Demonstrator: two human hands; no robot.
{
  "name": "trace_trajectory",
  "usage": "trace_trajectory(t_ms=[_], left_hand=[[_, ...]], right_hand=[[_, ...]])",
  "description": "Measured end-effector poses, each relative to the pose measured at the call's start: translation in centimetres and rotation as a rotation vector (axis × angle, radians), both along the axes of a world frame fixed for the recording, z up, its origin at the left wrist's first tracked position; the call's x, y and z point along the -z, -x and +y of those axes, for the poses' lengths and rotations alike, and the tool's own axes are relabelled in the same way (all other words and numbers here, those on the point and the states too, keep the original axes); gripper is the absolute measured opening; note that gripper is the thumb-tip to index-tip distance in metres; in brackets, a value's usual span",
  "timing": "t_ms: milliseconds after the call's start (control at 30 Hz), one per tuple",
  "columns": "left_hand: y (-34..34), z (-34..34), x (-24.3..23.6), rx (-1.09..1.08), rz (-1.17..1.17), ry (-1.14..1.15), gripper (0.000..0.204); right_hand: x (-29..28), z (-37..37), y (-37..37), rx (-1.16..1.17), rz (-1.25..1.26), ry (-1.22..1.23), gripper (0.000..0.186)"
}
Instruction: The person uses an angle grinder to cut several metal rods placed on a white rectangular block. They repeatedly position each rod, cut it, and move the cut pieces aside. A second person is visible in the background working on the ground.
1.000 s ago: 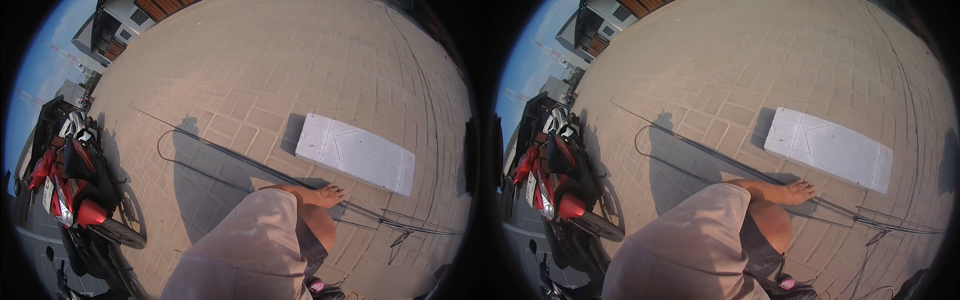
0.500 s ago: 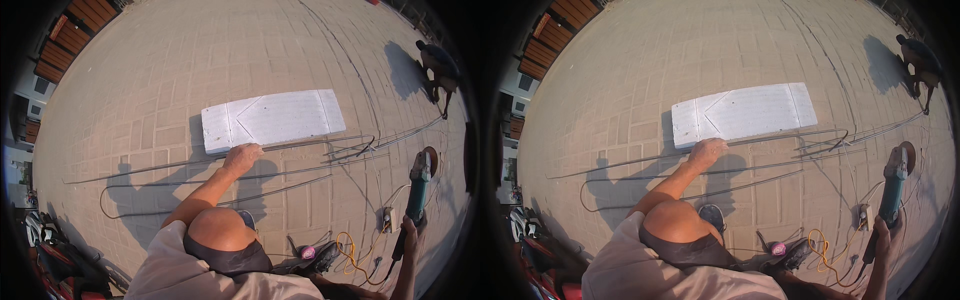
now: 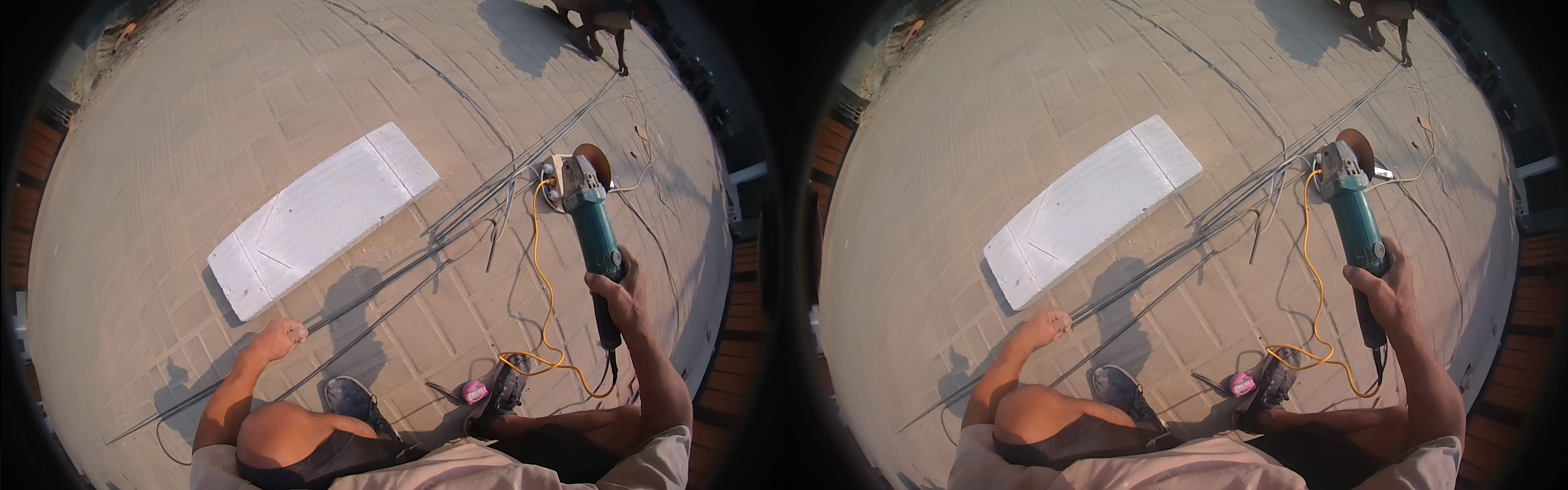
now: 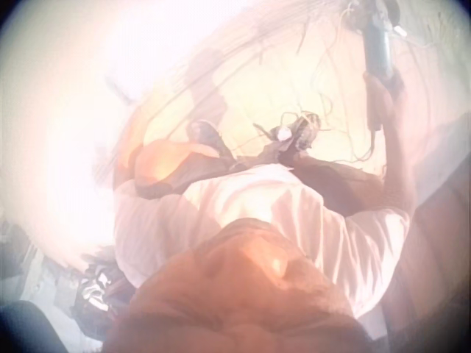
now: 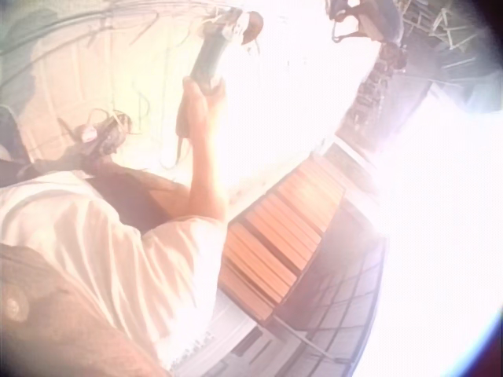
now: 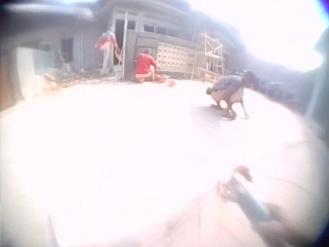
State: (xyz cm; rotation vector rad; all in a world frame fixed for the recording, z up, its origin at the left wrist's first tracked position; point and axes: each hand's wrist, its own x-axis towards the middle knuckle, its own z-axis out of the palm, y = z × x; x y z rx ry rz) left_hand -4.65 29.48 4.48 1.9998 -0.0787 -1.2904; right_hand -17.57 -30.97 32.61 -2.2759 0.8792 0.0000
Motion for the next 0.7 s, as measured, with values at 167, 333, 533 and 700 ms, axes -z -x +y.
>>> trace_trajectory(t_ms=[167, 333, 533, 700], left_hand=[[8.6, 3.7, 7.2, 0.467, -0.539, 0.036, 0.021], [7.1, 0.9, -0.1, -0.042, -1.038, -0.203, 0.017], [-6.9, -6.2, -2.0, -0.086, -1.287, -0.009, 0.018], [-12.5, -11.9, -2.1, -0.058, -1.209, 0.068, 0.024]], right_hand=[[-1.0, -1.6, -0.2, 0.045, -0.073, 0.049, 0.060], [-1.2, -2.4, 0.7, 0.102, -0.125, 0.027, 0.048], [-1.2, -0.8, -0.6, 0.065, -0.120, 0.033, 0.063], [-1.7, 0.8, -0.8, 0.066, -0.101, 0.072, 0.075]])
